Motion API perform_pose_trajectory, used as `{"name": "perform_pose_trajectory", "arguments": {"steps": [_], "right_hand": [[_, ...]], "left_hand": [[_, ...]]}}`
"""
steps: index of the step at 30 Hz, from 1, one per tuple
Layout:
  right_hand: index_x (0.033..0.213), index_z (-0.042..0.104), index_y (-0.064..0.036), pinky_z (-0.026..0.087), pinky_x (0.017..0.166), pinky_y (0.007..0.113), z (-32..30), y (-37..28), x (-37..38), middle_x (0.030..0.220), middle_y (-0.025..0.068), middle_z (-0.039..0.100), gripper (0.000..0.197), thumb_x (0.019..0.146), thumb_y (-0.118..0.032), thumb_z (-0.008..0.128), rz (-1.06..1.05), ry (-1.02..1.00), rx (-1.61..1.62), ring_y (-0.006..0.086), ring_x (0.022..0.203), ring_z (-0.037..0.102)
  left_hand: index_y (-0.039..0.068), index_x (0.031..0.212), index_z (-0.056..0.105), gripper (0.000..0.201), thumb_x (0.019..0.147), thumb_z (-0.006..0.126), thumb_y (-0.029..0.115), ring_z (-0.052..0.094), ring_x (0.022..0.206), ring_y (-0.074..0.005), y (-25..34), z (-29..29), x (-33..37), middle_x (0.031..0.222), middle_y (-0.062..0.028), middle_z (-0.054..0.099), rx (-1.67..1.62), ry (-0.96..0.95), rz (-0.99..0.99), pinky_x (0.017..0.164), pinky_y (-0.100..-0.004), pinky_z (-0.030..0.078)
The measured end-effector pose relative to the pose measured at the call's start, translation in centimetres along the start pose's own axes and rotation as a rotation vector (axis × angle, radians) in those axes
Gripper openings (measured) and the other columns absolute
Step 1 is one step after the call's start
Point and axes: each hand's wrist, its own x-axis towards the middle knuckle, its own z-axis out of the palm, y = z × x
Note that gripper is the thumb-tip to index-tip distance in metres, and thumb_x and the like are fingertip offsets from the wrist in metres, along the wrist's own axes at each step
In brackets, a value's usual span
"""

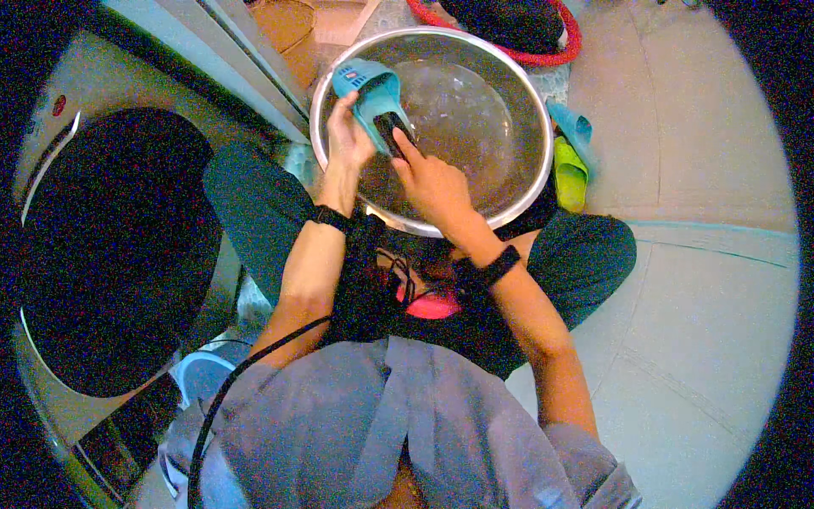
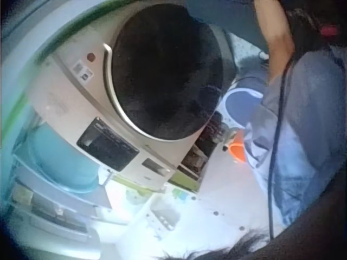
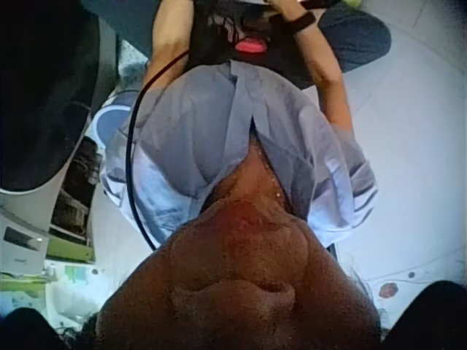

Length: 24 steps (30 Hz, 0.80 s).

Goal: Manually scrub and wash plastic sandals in a basin with water and a brush.

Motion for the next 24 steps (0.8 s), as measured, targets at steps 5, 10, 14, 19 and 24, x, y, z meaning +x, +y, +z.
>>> {"name": "perform_pose_trajectory", "arguments": {"steps": [5,10,14,19,24], "right_hand": [[0.135,0.037,-0.0231,0.049,0.058,0.05,-1.4,-0.5,-1.7,0.07,0.0214,0.06,0.046,0.091,-0.035,0.043,-0.113,-0.016,0.015,0.0391,0.062,0.06],[0.133,0.041,-0.0226,0.047,0.062,0.05,-1.5,-2.3,0.3,0.071,0.0233,0.059,0.042,0.092,-0.032,0.042,-0.043,-0.005,-0.074,0.0406,0.067,0.059],[0.129,0.044,-0.0167,0.049,0.059,0.051,0.2,-0.6,6.8,0.073,0.0229,0.062,0.041,0.091,-0.033,0.041,-0.003,0.158,-0.049,0.0408,0.065,0.061],[0.129,0.043,-0.015,0.051,0.059,0.053,2.7,-0.2,5.1,0.075,0.0245,0.062,0.043,0.091,-0.035,0.042,-0.091,0.203,0.061,0.0419,0.064,0.061],[0.132,0.039,-0.0162,0.048,0.063,0.053,1.1,-2.6,1.0,0.076,0.0279,0.06,0.043,0.092,-0.032,0.04,-0.061,0.073,0.017,0.0443,0.067,0.06]], "left_hand": [[0.003,0.122,0.047,0.068,0.084,0.046,0.06,0.055,0.102,-0.0316,0.5,-0.5,0.1,0.116,-0.0156,0.056,-0.211,-0.048,-0.071,0.09,-0.0463,0.044],[0.008,0.119,0.051,0.065,0.084,0.043,0.062,0.057,0.1,-0.0263,0.2,0.0,0.1,0.112,-0.0115,0.058,0.027,-0.066,-0.115,0.087,-0.0426,0.047],[0.01,0.119,0.051,0.071,0.082,0.039,0.068,0.055,0.106,-0.0289,-2.2,0.1,0.0,0.117,-0.0141,0.055,0.093,0.036,-0.221,0.092,-0.0482,0.044],[0.01,0.126,0.044,0.081,0.079,0.03,0.074,0.057,0.101,-0.0327,-1.4,0.1,-0.1,0.115,-0.0148,0.054,0.054,-0.007,-0.157,0.082,-0.0505,0.049],[0.005,0.124,0.044,0.085,0.078,0.03,0.076,0.06,0.092,-0.0343,-0.5,-1.0,-0.8,0.111,-0.0201,0.056,0.092,0.044,-0.22,0.078,-0.0497,0.051]]}}
